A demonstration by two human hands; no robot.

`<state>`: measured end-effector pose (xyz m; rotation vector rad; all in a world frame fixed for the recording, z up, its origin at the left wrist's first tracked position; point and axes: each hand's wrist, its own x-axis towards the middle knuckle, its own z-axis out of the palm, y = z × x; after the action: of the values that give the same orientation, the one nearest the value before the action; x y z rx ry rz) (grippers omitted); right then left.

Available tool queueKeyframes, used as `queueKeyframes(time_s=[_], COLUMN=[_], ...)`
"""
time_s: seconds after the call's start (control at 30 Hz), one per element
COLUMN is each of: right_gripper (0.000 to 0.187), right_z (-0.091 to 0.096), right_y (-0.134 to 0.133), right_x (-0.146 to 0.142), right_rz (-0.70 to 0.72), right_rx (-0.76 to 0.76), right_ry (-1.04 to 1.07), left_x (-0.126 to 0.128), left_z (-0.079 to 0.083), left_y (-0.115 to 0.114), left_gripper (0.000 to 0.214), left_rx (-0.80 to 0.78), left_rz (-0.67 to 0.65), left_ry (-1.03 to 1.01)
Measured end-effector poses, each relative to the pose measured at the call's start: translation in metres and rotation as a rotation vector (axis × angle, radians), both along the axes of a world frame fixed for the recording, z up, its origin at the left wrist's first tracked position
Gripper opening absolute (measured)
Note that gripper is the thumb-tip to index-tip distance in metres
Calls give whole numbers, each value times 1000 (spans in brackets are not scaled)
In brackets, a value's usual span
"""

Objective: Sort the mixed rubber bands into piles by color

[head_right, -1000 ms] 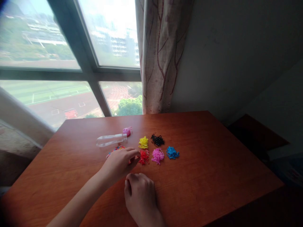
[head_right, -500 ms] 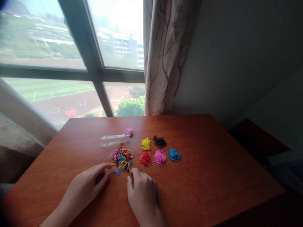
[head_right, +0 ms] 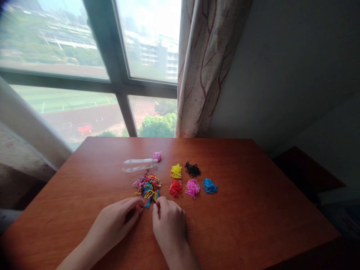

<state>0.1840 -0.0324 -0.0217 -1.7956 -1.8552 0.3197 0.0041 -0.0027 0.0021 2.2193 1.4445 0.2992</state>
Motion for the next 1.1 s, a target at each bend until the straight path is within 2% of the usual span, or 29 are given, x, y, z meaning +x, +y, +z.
queueKeyframes(time_s=[0.27, 0.6, 0.73, 0.93, 1.1], right_gripper=[14, 20, 23, 24, 19], right_z=[3, 6, 17, 34, 40], right_y=[-2, 3, 14, 45, 74], right_x=[5, 15, 41, 102, 133], right_rz=[16, 1, -68, -235, -346], right_rx=[-8, 28, 71, 84, 2], right_ry=[206, 303, 222, -18, -193], left_x=[5, 5, 5, 5, 4], left_z=[2, 3, 5, 3, 0], left_y=[-1, -1, -1, -1, -2], left_gripper=[21, 20, 21, 22, 20], left_rx=[-13, -17, -11, -25, -19], left_rz=[-13, 9, 8, 0, -3], left_ry=[-22, -47, -45, -16, -11])
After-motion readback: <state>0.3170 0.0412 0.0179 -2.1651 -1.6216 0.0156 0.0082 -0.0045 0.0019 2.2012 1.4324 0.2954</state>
